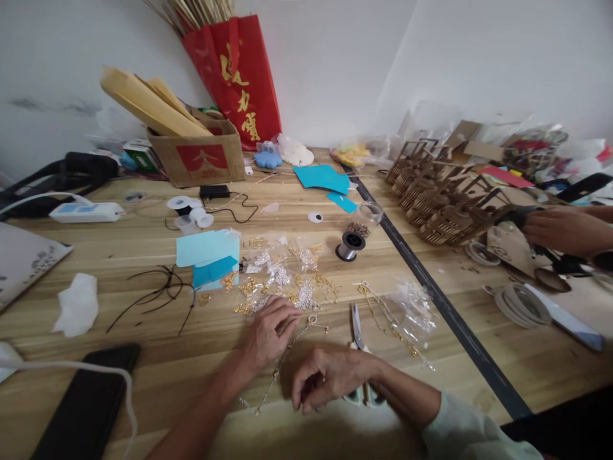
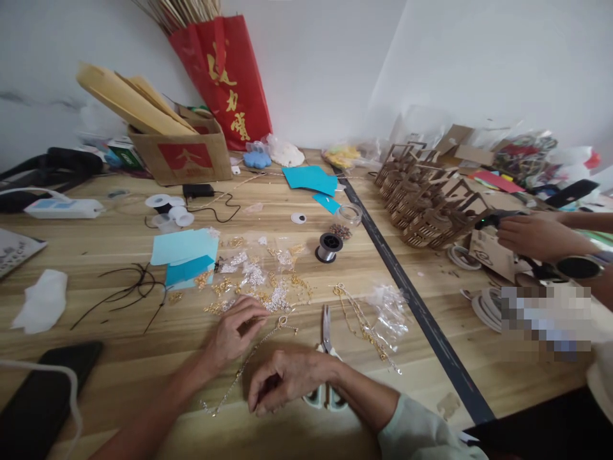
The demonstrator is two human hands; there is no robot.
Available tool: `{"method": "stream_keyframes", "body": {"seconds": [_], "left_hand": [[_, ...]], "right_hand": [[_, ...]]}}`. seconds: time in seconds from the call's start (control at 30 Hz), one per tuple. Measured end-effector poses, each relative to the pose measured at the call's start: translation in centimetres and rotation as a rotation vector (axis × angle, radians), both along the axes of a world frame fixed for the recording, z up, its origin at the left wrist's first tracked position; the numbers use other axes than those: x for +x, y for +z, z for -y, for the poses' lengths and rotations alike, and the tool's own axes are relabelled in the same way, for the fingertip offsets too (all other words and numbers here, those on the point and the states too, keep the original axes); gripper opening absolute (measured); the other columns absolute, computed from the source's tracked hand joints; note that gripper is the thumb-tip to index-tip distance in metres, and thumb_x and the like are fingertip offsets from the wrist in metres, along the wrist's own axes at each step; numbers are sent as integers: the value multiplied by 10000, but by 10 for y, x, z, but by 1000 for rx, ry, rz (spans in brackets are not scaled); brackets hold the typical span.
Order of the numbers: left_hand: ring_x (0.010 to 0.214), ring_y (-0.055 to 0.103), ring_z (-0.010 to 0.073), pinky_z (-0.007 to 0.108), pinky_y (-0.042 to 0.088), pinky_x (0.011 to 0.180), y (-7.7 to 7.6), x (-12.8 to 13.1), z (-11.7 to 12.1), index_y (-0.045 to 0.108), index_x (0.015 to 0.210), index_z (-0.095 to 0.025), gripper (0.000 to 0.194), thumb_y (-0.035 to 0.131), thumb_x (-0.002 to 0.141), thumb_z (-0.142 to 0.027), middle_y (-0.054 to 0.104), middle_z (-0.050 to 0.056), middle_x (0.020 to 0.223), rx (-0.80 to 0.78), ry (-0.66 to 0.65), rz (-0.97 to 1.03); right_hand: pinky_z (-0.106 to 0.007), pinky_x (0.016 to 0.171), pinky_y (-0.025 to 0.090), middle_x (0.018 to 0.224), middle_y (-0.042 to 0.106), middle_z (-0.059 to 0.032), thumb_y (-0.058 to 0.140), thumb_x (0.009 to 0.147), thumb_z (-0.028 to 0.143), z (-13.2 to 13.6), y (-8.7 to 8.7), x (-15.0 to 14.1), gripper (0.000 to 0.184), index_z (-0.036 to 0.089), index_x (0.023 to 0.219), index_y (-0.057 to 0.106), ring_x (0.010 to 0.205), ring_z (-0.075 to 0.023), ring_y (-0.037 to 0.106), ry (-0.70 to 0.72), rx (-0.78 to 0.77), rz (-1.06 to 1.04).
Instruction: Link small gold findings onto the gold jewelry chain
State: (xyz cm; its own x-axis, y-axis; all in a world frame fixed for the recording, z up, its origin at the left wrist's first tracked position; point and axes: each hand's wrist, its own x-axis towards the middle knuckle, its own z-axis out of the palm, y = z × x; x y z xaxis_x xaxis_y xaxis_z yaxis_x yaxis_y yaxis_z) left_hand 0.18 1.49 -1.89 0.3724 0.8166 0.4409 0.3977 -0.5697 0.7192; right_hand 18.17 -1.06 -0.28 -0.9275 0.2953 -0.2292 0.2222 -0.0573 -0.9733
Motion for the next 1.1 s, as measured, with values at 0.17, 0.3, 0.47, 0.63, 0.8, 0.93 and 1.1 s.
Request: {"method": "stream_keyframes", "body": {"seconds": [0.17, 0.3, 0.47, 0.63, 0.8, 0.93, 1.1], "left_hand": [[937, 524, 196, 361, 488, 820, 6, 4, 4, 677, 945, -190, 167, 553, 863, -115, 624, 61, 912, 19, -94, -99], [954, 511, 205, 371, 490, 826, 7, 5, 5, 664, 941, -197, 140, 579, 855, -128, 612, 55, 924, 23, -113, -163], [946, 499, 227, 387, 473, 826, 8, 7, 7, 643, 925, -181, 103, 644, 822, -168, 609, 60, 898, 73, -91, -294], [922, 472, 231, 398, 450, 819, 7, 12, 10, 618, 841, -171, 60, 586, 872, -211, 590, 60, 864, 96, -49, -398], [897, 459, 223, 388, 439, 804, 2, 17, 11, 615, 818, -162, 103, 549, 893, -185, 572, 56, 842, 111, -37, -436], [894, 465, 217, 372, 445, 800, 1, 18, 12, 622, 829, -167, 104, 542, 894, -159, 571, 51, 846, 125, -58, -416], [877, 481, 207, 363, 452, 787, 3, 17, 11, 630, 805, -171, 122, 545, 893, -162, 584, 47, 824, 97, -61, -347]], "right_hand": [[-125, 568, 406, 686, 592, 19, 663, 808, 111, -3, 11, 3, 94, 96, 896, 693, 600, -51, 519, 48, 59, 20], [-141, 567, 426, 678, 605, 16, 663, 807, 135, -12, 27, 17, 117, 103, 913, 700, 582, -57, 541, 17, 74, 38], [-184, 601, 459, 715, 635, -13, 662, 815, 230, -27, 45, 45, 169, 106, 925, 700, 631, -86, 579, -114, 53, 74], [-189, 548, 431, 641, 587, 13, 685, 796, 336, -38, 44, 63, 268, 99, 920, 683, 567, -81, 540, -319, -12, 84], [-195, 540, 390, 653, 563, 16, 667, 798, 364, -44, 36, 63, 261, 108, 850, 662, 575, -84, 496, -492, 97, 79], [-198, 543, 358, 662, 565, 13, 623, 818, 316, -44, 32, 60, 214, 112, 868, 665, 586, -93, 481, -542, 269, 180], [-196, 547, 354, 670, 579, 0, 599, 814, 271, -43, 32, 57, 186, 112, 866, 682, 605, -105, 484, -571, 405, 273]]}}
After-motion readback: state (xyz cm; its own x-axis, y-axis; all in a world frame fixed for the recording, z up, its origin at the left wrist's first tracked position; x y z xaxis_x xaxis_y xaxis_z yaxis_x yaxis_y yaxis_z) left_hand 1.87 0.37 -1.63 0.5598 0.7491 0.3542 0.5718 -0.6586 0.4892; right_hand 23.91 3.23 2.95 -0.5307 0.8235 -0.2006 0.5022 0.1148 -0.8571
